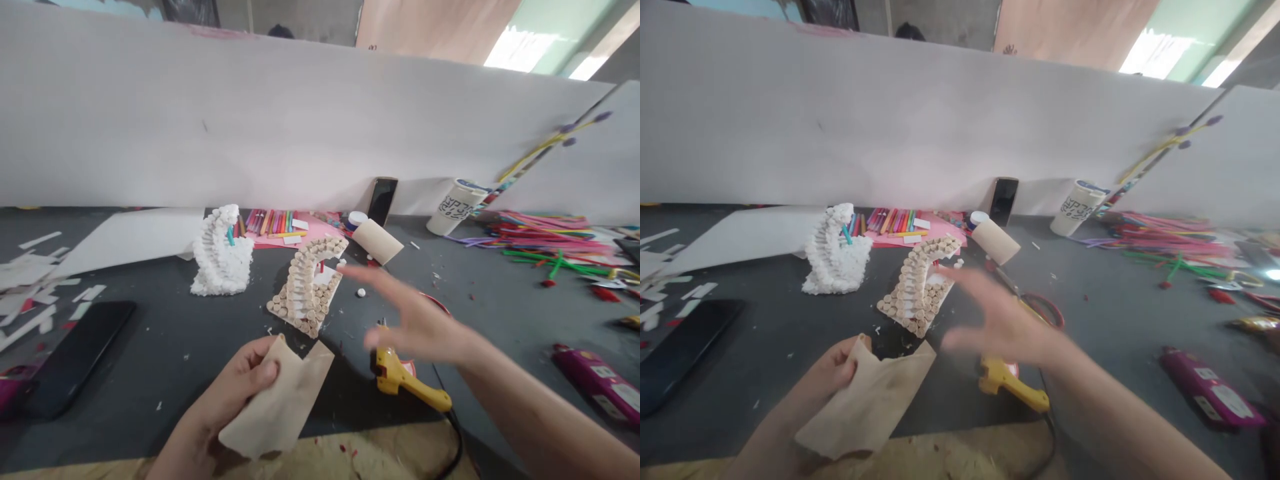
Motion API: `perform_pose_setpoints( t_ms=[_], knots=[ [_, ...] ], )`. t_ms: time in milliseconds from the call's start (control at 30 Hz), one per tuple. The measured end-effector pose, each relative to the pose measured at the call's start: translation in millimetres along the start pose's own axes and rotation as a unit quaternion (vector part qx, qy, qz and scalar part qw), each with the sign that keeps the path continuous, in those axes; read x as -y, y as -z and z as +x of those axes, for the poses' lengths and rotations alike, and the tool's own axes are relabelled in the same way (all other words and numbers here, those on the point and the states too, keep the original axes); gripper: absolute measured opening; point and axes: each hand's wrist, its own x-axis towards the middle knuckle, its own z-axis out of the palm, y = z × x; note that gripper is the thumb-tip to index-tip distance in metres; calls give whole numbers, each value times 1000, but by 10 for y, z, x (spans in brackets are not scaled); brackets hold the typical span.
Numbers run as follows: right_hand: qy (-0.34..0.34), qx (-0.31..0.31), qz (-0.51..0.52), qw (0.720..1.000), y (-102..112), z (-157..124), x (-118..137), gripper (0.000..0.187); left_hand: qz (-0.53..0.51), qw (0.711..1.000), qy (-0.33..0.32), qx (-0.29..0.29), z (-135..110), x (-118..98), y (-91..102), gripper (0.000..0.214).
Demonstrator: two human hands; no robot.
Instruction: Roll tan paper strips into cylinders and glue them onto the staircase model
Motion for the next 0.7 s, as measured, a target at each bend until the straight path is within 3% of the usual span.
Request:
perform_pose_setpoints(
  t_ms=[67, 133, 200, 233, 300, 367, 433, 467, 567, 700],
  knots=[
    [37, 117, 69, 990, -236, -108, 390, 95, 71, 996, -12, 43, -83, -62, -163, 45],
    [48, 183, 122, 974, -438, -162, 623, 68, 169, 984, -42, 46, -207, -154, -290, 42],
    [5, 212, 158, 964, -562, -211, 713, 34, 255, 963, -83, -20, -364, -253, -373, 36],
    [-41, 221, 173, 959, -594, -248, 724, 24, 287, 947, -115, -83, -447, -297, -400, 34],
    [-152, 233, 201, 939, -621, -354, 721, 19, 355, 886, -189, -229, -599, -363, -427, 33],
    [-220, 240, 237, 915, -628, -482, 723, 20, 435, 800, -245, -333, -707, -393, -416, 34],
    [-224, 248, 275, 902, -636, -599, 745, 26, 510, 735, -260, -362, -761, -393, -366, 32],
    [-218, 252, 288, 898, -640, -646, 762, 31, 538, 719, -256, -360, -771, -387, -331, 31],
    [-223, 251, 285, 898, -639, -734, 829, 38, 570, 709, -229, -346, -762, -367, -233, 28],
    [-247, 231, 220, 915, -613, -789, 871, 35, 543, 733, -207, -354, -710, -355, -201, 27]
  ],
)
